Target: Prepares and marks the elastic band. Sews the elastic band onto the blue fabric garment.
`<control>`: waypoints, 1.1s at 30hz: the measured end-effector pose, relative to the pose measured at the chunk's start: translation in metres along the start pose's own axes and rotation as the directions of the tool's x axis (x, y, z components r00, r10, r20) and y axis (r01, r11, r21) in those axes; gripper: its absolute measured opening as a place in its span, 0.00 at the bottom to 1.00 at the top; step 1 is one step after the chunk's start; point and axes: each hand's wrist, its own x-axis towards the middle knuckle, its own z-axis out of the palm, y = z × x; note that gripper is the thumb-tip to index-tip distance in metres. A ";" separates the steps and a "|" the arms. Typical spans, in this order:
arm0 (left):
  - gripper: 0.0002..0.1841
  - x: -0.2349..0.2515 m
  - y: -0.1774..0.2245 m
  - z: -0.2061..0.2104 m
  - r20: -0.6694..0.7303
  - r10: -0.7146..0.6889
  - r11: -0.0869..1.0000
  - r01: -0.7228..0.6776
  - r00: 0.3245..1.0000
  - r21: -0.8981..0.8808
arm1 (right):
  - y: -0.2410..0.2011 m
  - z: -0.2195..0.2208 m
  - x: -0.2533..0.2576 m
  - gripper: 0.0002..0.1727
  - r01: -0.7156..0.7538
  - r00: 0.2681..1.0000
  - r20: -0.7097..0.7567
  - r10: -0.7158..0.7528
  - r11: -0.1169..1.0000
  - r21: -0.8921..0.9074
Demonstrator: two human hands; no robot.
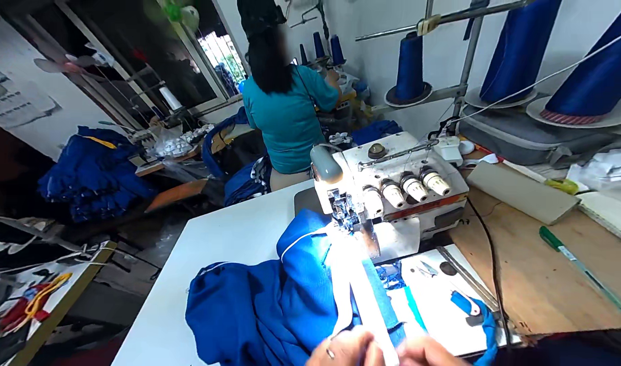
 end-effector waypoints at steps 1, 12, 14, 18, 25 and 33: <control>0.07 0.009 -0.004 -0.003 -0.005 -0.013 1.000 0.013 1.000 0.013 | 0.006 -0.001 0.011 0.19 0.061 0.991 -0.106 -0.085 0.975 -0.216; 0.09 -0.019 0.038 -0.004 0.080 -0.010 1.000 0.012 0.997 -0.022 | 0.025 0.033 -0.027 0.08 -0.091 0.991 -0.069 0.112 0.964 0.251; 0.08 -0.031 0.045 -0.003 0.083 -0.002 0.999 0.007 0.997 -0.053 | 0.020 0.032 -0.033 0.12 -0.166 0.977 -0.044 0.208 0.876 0.453; 0.08 -0.045 0.054 -0.002 0.073 -0.014 0.994 0.021 0.997 -0.105 | 0.017 0.031 -0.041 0.13 -0.340 0.914 0.017 0.404 0.746 0.572; 0.06 -0.054 0.060 -0.004 0.075 -0.029 0.998 0.033 0.997 -0.050 | 0.017 0.031 -0.048 0.11 -0.465 0.843 0.043 0.536 0.685 0.561; 0.07 -0.063 0.059 0.005 0.006 -0.040 0.999 0.040 0.999 0.026 | 0.022 0.033 -0.057 0.12 -0.390 0.869 0.014 0.494 0.669 0.632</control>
